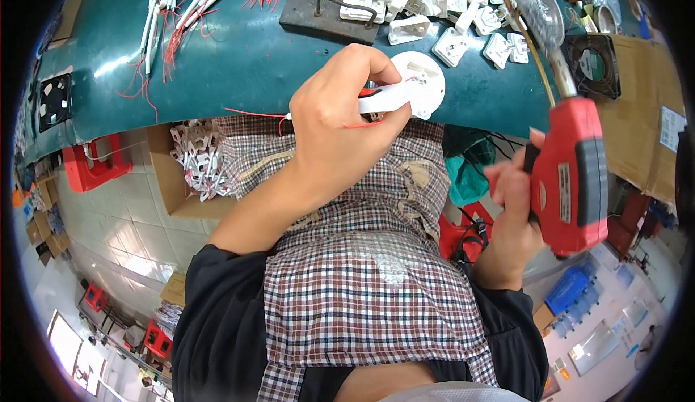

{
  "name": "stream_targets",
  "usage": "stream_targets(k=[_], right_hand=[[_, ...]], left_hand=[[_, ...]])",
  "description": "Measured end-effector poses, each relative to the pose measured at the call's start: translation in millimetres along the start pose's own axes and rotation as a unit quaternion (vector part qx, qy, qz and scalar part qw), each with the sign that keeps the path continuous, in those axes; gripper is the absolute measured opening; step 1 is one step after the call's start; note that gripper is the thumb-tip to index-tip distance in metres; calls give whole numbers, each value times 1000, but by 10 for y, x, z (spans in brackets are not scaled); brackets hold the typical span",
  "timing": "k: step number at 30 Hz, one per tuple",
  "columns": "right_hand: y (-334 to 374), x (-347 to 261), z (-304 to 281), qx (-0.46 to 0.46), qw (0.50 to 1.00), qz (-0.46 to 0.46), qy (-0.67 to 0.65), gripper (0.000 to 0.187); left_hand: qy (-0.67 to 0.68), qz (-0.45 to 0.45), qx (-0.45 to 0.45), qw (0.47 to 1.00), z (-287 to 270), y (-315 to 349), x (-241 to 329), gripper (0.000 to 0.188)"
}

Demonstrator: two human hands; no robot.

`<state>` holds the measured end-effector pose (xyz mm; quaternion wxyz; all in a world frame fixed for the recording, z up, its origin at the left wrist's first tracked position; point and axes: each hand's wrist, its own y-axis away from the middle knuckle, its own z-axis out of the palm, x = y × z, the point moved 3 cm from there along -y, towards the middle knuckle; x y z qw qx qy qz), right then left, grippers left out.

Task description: Soldering wires to LED light bases on a factory assembly line.

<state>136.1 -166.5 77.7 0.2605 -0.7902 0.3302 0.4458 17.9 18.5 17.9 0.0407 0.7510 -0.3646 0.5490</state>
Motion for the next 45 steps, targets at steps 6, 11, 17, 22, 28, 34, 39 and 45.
stream_targets(k=[6,11,17,22,28,34,39,45], right_hand=[[346,2,-233,-56,984,44,-166,62],[590,182,-343,-129,990,49,16,45],[657,242,-337,-107,985,107,82,23],[631,248,-274,-111,986,108,69,25],[623,270,-264,-121,985,98,78,23],[595,243,-250,-130,983,87,98,23],[569,226,-230,-132,983,74,103,24],[537,188,-228,-146,979,41,137,25]], left_hand=[[18,15,22,999,52,6,-16,23],[10,20,29,999,63,-14,-22,24],[43,-11,22,999,68,12,-58,22],[40,-22,11,999,65,6,-45,21],[61,-33,7,998,68,29,-75,20],[102,-48,54,992,107,35,-126,23],[70,-33,1,997,74,42,-110,21],[81,-27,-12,996,59,47,-137,22]])
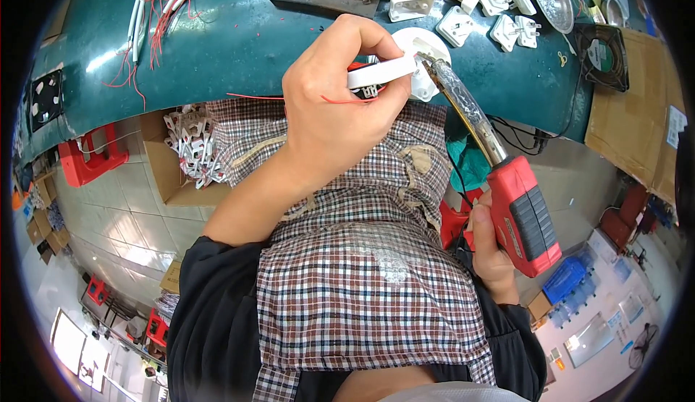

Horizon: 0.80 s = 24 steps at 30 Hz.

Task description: Soldering wires to LED light bases on a factory assembly line.

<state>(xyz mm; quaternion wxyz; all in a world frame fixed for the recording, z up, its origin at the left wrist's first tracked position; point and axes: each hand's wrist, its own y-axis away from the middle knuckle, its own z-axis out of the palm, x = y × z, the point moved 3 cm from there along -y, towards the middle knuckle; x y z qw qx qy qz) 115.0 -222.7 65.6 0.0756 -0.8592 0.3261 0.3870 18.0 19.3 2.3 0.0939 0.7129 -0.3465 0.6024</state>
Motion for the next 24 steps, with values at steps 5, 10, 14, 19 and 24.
stream_targets(k=[5,10,14,19,24], right_hand=[[24,-16,-3,16,1000,-4,-6,25],[19,-18,-12,20,1000,12,-11,24],[-2,-5,2,16,1000,3,-20,24],[9,-20,-12,4,1000,-5,2,23],[-4,-42,-28,2,1000,-19,11,22]], left_hand=[[-3,-4,-12,1000,-15,-15,19,22],[-2,2,-18,1000,-31,-32,18,22],[6,-4,-24,1000,-35,-33,9,21],[10,-1,-24,1000,-44,-38,19,21],[12,0,-22,1000,-43,-40,24,21]])
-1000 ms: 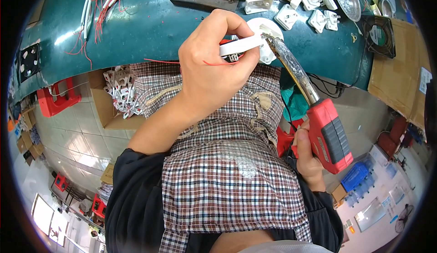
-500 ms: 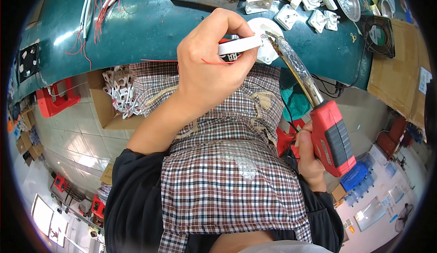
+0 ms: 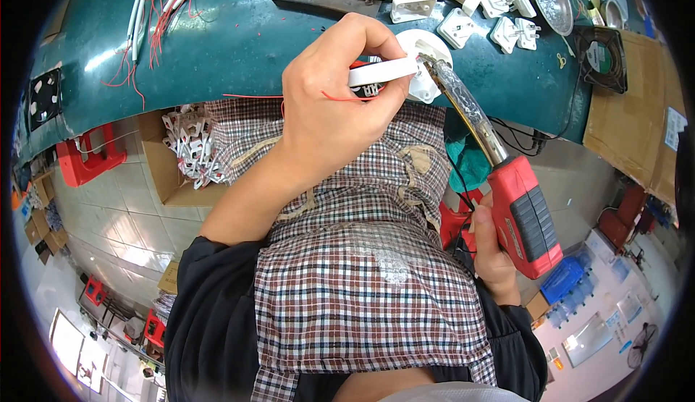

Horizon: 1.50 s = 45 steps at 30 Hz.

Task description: Soldering wires to LED light bases on a factory assembly line.

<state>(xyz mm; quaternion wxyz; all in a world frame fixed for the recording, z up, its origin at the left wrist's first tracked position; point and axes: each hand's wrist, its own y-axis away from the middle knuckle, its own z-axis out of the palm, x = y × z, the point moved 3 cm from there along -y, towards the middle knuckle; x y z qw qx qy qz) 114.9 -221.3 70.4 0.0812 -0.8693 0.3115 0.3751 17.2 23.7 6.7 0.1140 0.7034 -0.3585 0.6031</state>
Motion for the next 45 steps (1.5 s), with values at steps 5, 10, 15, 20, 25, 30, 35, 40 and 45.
stream_targets(k=[5,10,15,20,25,30,35,40,45], right_hand=[[107,6,-70,18,999,43,-8,23],[32,-28,-90,27,999,-28,22,11],[-68,-14,-11,39,996,-9,-75,14],[-285,-115,144,106,970,12,-220,25],[-575,-320,380,89,968,-55,-230,63],[-848,-618,586,62,959,-180,-208,75],[-919,-667,691,67,966,-129,-213,67],[-920,-756,605,64,968,-200,-134,60],[-918,-517,475,109,945,-148,-269,59]], left_hand=[[-1,0,-5,1000,-7,-7,-6,21],[-11,6,3,1000,-4,5,-7,21],[3,-11,0,1000,-1,-6,-21,21],[-10,-5,5,1000,11,-17,-18,22],[-17,-25,35,999,14,-27,71,26],[-68,-21,2,997,14,-40,208,34],[-117,52,0,992,7,-40,270,38],[-167,62,-16,984,-19,-69,343,37],[-129,8,-51,990,-49,-147,248,42]])
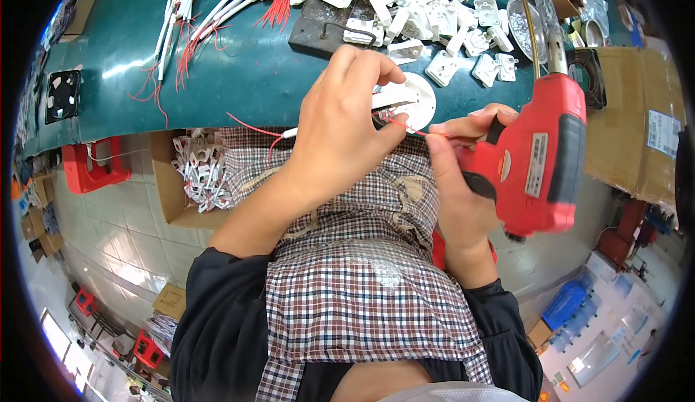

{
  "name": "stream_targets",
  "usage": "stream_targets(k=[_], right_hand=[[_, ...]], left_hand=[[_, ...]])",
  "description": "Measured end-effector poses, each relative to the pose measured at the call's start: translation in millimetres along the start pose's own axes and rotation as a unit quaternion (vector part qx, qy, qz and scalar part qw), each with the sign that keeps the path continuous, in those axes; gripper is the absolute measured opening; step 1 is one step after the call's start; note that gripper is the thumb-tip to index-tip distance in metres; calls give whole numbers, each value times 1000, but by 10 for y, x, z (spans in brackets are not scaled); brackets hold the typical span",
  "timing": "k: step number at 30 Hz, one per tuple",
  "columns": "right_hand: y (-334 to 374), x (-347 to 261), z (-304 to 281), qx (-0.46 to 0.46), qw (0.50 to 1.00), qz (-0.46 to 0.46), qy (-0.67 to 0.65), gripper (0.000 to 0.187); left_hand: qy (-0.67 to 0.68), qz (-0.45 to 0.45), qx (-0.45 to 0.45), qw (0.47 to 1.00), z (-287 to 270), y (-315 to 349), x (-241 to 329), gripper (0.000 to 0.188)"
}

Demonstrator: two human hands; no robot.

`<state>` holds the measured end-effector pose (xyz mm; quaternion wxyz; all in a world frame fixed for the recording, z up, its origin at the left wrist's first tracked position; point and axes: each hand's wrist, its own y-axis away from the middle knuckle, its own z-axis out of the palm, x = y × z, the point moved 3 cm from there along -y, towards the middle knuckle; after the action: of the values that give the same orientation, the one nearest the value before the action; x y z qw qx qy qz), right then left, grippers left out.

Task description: Soldering wires to LED light bases on a factory assembly line.

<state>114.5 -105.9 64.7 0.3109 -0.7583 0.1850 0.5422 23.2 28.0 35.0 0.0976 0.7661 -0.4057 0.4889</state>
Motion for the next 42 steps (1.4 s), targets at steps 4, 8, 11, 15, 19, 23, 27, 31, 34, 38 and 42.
stream_targets(k=[4,8,11,15,19,23,27,31,34,38,42], right_hand=[[35,152,-56,51,994,94,15,50],[62,280,-22,36,995,92,21,44],[92,453,-57,52,996,44,56,40],[65,419,-88,25,992,47,119,38],[45,373,-48,60,994,67,61,34],[36,356,-37,42,995,68,68,34],[32,305,-38,34,993,69,86,30],[60,331,-31,37,993,55,94,30],[65,354,-33,11,990,48,135,32],[87,510,-36,78,993,40,79,51],[108,587,-35,79,992,67,72,56]], left_hand=[[35,1,-46,998,-50,-96,-26,39],[13,29,-82,996,-106,-217,-46,41],[-12,65,-93,993,-162,-222,-4,41],[37,44,-71,996,-172,-98,28,37],[-12,98,-11,995,-98,-6,35,34],[-79,127,-11,989,-58,47,66,30],[-67,138,25,988,-24,63,41,25],[-64,122,28,990,-30,78,107,21],[-55,111,14,992,-47,68,131,18],[-60,109,36,992,2,82,71,18],[-73,95,55,991,29,76,73,18]])
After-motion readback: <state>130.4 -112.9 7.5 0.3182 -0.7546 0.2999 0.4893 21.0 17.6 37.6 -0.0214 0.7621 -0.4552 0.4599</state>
